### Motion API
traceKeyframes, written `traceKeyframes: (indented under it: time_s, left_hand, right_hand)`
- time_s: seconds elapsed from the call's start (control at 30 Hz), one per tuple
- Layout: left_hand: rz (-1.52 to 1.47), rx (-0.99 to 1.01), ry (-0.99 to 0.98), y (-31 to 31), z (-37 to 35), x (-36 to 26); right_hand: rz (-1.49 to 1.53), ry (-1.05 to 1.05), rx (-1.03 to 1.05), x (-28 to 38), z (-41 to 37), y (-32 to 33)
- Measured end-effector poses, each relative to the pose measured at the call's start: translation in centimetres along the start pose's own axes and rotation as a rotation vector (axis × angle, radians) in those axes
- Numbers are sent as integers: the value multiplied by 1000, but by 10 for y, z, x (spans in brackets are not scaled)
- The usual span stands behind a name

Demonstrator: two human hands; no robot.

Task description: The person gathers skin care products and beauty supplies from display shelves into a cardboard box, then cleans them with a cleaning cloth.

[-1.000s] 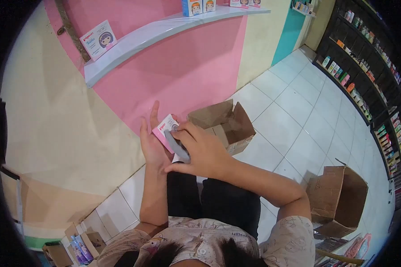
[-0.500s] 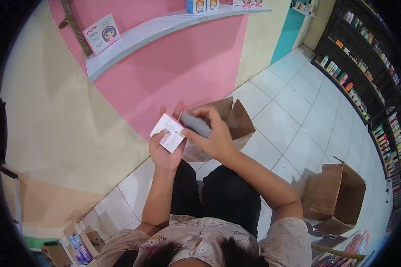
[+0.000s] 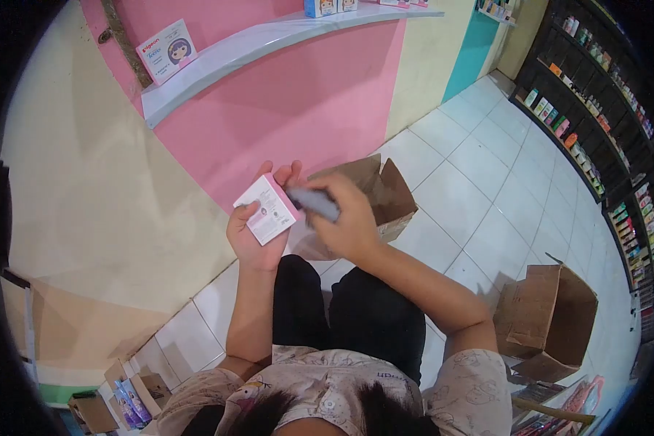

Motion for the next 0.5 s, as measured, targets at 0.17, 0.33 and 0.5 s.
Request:
traceKeyframes:
  time_s: [0.17, 0.33, 0.5]
  left_hand:
    - [155, -173, -49, 19, -9, 19]
    - [356, -254, 27, 5, -9, 25]
    - [342, -274, 0, -3, -6, 25]
  right_hand:
    - [-217, 52, -61, 18, 4, 9]
    - [-367, 315, 215, 44, -15, -12]
    - [-396, 214, 79, 34, -2, 0]
Point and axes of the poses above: each hand's wrist, its own z-axis towards the middle knuckle, its own y-axis out of the back of the hand, x = y × z, the point moved 6 cm from there along z, towards the middle knuckle, and after that the axes turned 5 degrees about x, right-handed, at the moved point
